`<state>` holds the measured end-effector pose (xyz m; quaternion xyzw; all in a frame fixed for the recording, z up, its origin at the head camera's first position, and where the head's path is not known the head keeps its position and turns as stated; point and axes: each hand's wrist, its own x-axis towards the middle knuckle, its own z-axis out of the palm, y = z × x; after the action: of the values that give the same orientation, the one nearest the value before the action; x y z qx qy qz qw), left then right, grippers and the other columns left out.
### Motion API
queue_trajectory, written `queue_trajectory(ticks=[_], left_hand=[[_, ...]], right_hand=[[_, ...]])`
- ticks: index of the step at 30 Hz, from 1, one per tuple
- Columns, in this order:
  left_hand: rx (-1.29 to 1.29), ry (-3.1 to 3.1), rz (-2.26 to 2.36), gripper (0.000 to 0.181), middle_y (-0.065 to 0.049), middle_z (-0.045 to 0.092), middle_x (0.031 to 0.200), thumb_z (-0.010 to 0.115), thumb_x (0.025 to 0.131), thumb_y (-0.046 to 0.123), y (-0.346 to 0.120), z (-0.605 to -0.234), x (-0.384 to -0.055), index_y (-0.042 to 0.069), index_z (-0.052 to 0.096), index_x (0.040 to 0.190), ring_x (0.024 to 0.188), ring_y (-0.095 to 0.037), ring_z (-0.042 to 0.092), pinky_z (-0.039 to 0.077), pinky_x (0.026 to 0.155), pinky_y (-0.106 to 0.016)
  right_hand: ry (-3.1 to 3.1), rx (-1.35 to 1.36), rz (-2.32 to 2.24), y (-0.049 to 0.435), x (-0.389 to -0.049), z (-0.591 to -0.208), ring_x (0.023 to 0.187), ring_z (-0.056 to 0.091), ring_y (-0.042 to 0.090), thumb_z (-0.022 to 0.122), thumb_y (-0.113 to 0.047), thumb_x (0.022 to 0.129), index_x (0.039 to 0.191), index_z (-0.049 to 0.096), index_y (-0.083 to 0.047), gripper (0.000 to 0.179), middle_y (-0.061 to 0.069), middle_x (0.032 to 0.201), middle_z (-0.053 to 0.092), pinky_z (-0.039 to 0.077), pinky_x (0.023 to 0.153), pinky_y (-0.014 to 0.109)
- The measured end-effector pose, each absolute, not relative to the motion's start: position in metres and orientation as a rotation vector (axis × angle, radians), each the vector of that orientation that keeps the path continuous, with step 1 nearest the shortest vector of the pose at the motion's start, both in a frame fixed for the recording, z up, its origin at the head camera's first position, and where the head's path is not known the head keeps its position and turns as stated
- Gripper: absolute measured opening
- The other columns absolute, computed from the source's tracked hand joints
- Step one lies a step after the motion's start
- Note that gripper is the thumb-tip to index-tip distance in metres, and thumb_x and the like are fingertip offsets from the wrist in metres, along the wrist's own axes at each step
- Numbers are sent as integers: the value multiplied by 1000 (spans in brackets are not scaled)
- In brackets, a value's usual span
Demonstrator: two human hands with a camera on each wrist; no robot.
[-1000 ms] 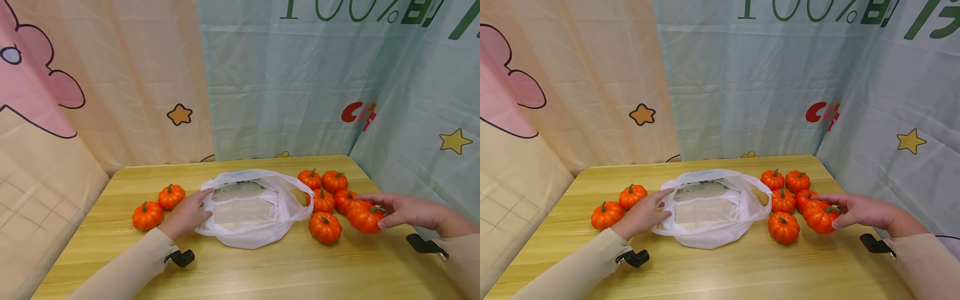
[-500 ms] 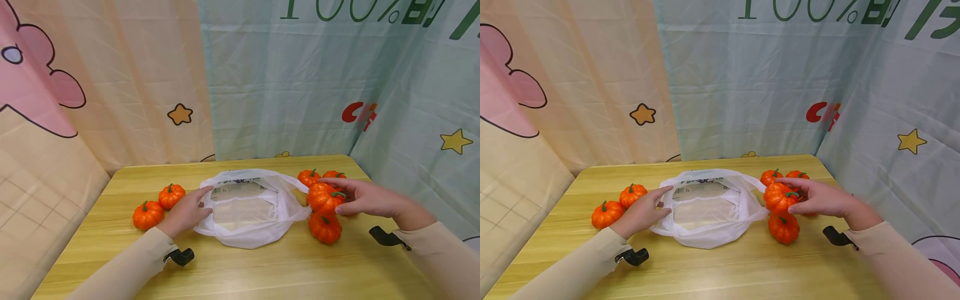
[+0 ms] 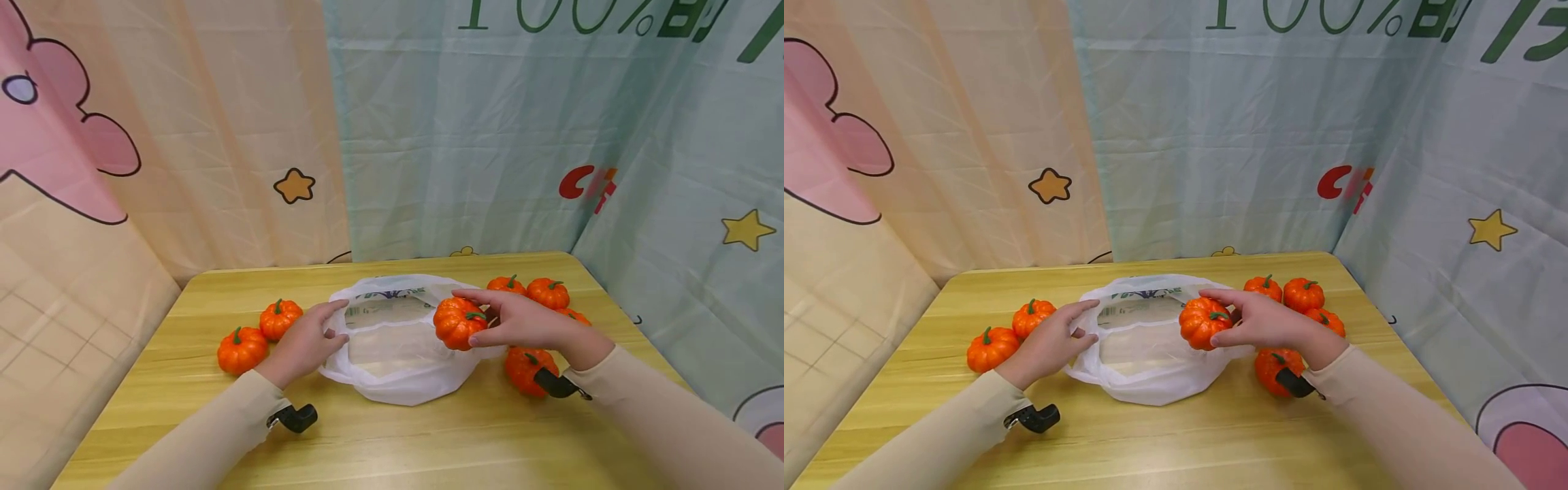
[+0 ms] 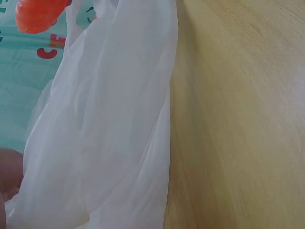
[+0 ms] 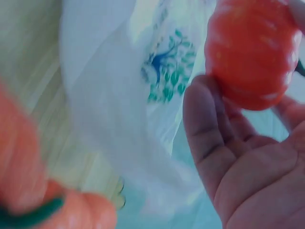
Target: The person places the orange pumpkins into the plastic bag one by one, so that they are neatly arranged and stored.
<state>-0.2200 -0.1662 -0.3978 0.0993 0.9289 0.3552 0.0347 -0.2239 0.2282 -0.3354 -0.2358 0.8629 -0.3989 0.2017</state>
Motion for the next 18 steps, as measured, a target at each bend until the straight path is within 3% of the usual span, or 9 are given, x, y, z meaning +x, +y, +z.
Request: queue_trajectory(ticks=[10,18], left_hand=[[309,2860,1099,69,-12,56,144,78,95,18,-166,-398,-220,16,49,158,85,-19,60,58,73,-25],[281,2840,1131,71,-12,59,138,79,94,17,-166,-397,-220,17,48,158,81,-18,60,58,69,-26]], right_hand=[[2486,-640,-1060,180,-241,-339,108,68,24,83,-31,91,166,35,-23,89,12,158,51,57,94,38],[2517,-603,-1053,147,-256,-348,128,60,27,83,-33,90,164,38,-24,88,9,156,52,54,107,46]])
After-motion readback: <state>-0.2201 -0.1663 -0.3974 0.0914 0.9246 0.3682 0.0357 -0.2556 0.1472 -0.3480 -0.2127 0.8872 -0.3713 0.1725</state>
